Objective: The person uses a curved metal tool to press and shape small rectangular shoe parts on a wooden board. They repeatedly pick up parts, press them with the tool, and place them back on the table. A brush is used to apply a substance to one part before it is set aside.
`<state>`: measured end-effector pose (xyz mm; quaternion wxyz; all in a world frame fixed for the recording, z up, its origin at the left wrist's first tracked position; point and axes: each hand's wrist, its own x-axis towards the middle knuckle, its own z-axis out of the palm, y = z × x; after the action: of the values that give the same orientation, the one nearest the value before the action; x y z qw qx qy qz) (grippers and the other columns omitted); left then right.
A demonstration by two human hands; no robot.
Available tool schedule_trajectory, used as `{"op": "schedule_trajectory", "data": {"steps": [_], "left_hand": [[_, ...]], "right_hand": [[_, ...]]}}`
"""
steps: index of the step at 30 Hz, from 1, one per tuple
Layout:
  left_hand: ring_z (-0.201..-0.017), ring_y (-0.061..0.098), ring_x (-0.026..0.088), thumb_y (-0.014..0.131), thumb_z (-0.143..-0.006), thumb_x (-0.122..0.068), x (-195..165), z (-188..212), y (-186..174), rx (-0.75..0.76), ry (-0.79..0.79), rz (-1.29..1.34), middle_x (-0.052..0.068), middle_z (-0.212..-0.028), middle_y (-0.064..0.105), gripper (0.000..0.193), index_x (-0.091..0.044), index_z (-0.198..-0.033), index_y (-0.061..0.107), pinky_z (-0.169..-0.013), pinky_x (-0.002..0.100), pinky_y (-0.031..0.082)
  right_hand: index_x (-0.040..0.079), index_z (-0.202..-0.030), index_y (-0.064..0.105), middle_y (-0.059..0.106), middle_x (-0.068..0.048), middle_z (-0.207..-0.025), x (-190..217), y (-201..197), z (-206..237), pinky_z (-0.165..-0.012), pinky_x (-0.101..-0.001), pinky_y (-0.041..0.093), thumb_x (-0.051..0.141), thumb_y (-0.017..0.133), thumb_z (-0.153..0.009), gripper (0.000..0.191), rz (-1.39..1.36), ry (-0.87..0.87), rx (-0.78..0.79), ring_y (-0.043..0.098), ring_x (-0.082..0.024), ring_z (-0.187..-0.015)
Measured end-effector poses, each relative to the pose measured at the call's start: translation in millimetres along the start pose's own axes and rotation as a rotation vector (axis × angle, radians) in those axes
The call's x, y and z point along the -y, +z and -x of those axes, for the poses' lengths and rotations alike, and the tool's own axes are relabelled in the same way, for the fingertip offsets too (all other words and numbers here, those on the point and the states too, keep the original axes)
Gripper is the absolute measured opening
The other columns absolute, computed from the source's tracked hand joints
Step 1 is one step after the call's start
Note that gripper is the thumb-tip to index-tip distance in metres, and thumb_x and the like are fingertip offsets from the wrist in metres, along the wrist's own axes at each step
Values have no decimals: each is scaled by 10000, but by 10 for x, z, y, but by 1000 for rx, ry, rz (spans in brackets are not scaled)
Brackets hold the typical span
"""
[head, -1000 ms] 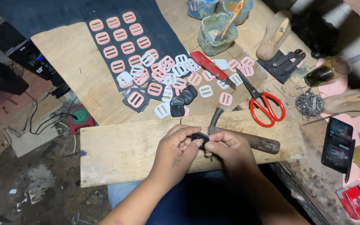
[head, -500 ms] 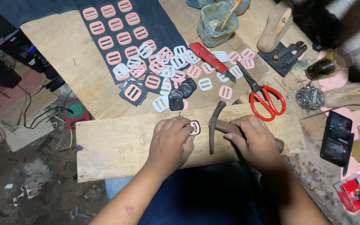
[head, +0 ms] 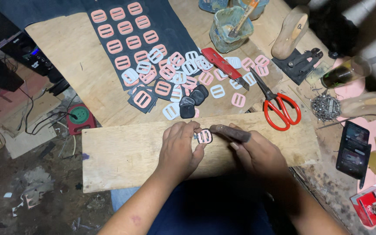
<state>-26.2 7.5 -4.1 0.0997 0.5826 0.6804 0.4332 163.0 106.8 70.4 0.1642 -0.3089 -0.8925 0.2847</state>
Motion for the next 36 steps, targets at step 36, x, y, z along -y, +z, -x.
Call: {"op": "schedule_trajectory", "data": {"steps": [36], "left_hand": [[-1044,616,305,780,-830,-168,57,-34,-30,63,128,-97,111,-1044,669,427,-40,-1197,603,-957,434,438]], "right_hand": [[160,-1441,710,673,-104,-1030,-37,26,140,-726,-325,534,137,511,-1028,459,-320,398,28,626,-251,-778]]}}
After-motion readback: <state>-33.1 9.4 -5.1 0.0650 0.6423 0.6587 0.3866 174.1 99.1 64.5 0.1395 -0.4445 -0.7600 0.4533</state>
